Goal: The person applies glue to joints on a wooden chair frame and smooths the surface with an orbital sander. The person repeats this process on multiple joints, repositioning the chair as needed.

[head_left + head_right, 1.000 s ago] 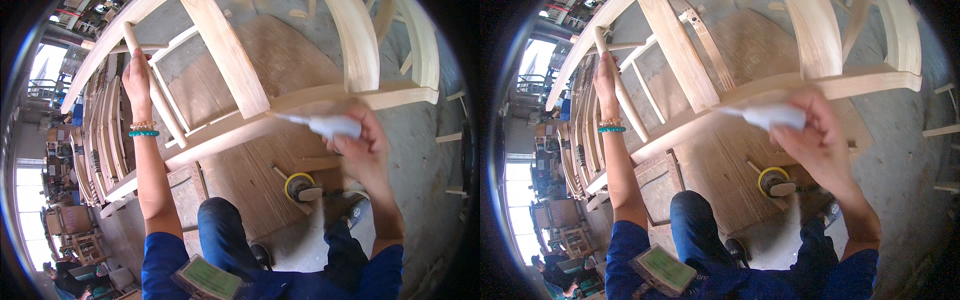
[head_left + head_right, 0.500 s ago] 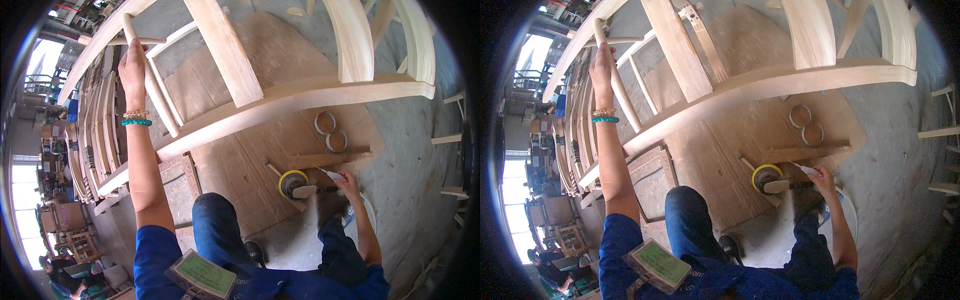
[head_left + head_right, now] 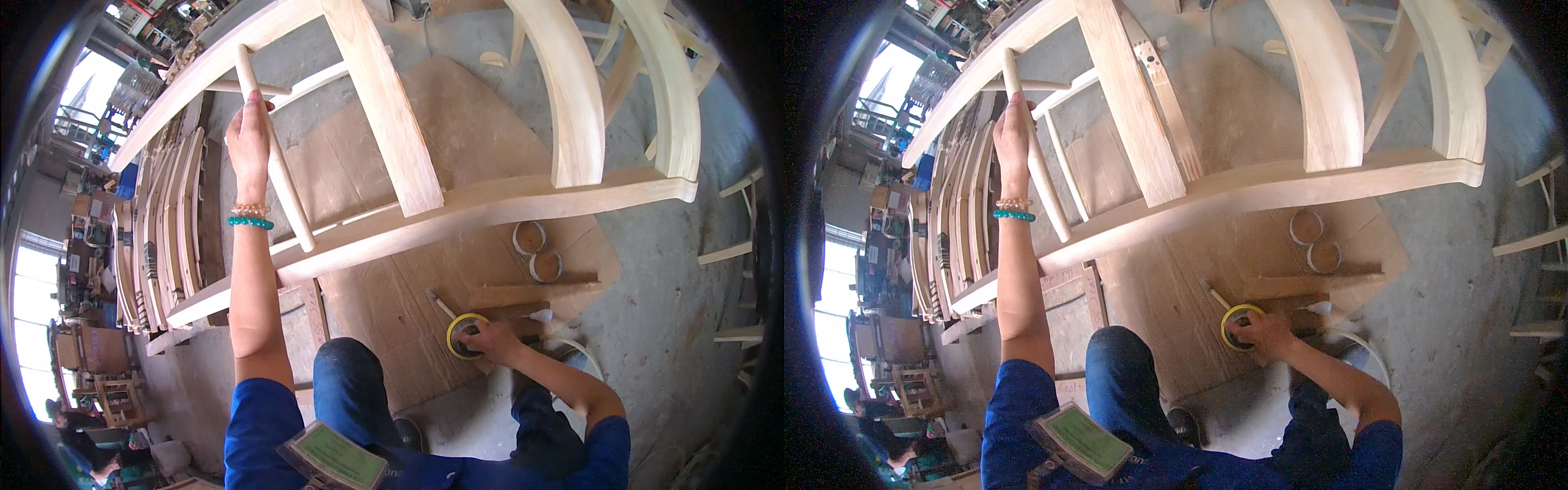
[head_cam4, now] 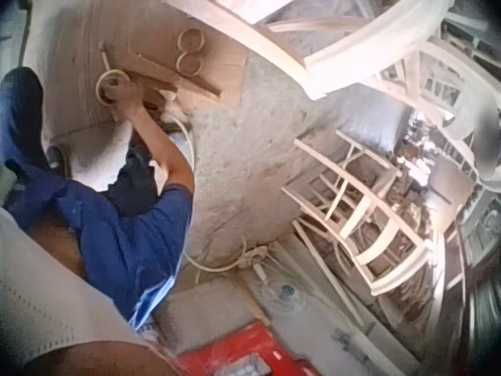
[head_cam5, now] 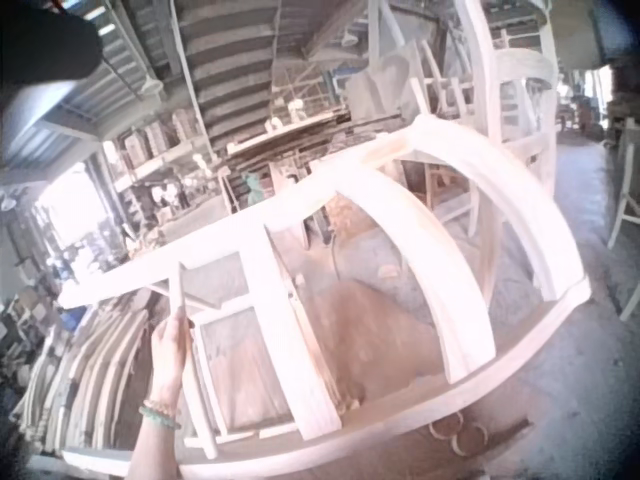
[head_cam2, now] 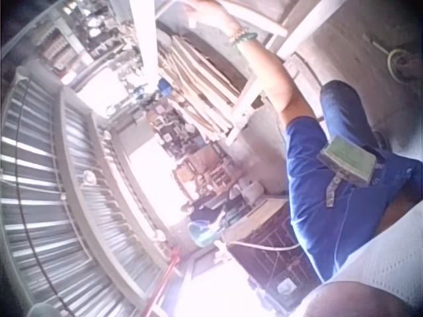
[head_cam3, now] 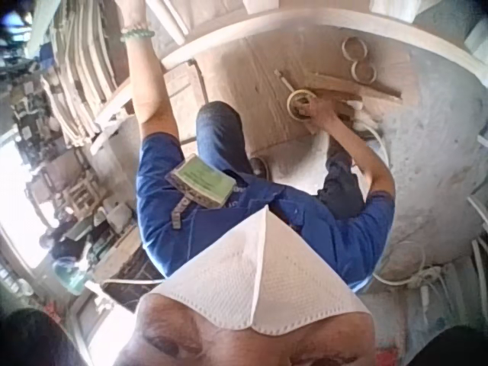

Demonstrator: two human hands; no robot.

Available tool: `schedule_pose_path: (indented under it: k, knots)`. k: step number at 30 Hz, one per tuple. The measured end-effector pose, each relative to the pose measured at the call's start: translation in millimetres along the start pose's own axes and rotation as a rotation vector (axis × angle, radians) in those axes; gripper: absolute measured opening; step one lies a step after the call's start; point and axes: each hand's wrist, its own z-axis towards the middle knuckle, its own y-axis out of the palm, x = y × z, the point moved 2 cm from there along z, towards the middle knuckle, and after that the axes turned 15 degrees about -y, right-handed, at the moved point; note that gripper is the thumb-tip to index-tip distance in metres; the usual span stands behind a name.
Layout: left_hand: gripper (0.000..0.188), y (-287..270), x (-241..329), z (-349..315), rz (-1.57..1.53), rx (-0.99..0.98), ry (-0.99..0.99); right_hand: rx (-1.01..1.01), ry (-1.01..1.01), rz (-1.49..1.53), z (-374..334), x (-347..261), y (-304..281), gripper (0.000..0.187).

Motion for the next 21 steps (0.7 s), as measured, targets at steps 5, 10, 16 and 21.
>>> schedule_pose_path:
  k: [5,10,16,21]
  knots:
    - [0.054,12,0,-3,-0.136,-0.056,-0.016,0.074,-0.133,0.079,-1,-2,-15,0.085]
    - [0.053,3,-4,-2,-0.148,-0.049,-0.073,0.248,-0.206,0.165,-32,-90,-164,0.087]
    - [0.049,12,1,-7,-0.337,-0.129,-0.102,0.726,-0.172,-0.271,-39,-126,-342,0.088]
    - [0.048,14,0,-9,-0.426,-0.216,-0.092,0.884,-0.126,-0.465,15,-67,-378,0.074]
